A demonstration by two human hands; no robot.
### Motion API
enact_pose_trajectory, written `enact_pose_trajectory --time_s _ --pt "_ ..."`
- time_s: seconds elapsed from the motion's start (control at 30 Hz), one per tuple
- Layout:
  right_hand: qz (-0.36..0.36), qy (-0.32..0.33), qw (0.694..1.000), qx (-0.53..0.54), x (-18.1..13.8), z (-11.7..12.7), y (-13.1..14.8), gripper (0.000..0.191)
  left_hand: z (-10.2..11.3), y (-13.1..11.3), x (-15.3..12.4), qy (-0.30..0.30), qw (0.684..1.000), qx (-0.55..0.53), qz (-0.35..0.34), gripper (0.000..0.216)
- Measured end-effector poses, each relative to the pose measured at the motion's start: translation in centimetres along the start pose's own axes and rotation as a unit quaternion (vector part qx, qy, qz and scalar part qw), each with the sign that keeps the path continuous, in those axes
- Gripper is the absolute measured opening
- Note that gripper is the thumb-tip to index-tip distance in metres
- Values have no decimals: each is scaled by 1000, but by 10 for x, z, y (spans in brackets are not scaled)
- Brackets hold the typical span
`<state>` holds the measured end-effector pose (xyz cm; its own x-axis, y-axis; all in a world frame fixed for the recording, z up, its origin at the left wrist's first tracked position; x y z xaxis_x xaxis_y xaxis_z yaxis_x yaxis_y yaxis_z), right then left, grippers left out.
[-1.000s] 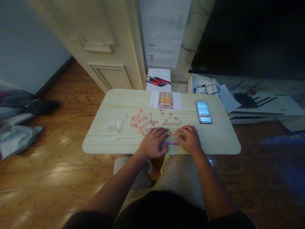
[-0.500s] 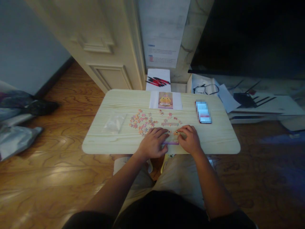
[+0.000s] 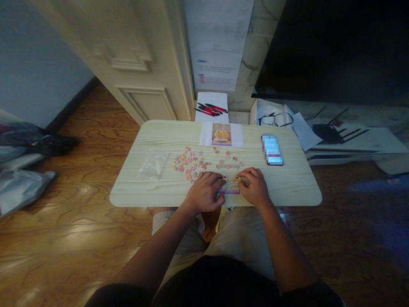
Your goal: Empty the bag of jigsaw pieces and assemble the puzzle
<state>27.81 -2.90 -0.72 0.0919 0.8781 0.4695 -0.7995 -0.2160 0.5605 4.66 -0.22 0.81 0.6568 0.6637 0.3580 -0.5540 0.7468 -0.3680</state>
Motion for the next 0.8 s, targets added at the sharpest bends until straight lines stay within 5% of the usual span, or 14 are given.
enact_pose_trajectory --time_s 0.8 --pt "11 2 1000 -15 1 -1 1 12 0 0 0 -1 1000 -6 -15 49"
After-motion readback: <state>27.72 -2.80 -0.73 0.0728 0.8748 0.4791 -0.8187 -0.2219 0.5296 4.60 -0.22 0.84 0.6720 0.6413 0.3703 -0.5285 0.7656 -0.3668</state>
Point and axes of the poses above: each hand's wrist, its own x-axis towards the middle knuckle, its own z-axis out of the back of the hand, y = z × x, the point moved 2 cm from there along x, towards the middle knuckle, and after that the axes turned 9 degrees about -y, right-handed, at the moved point
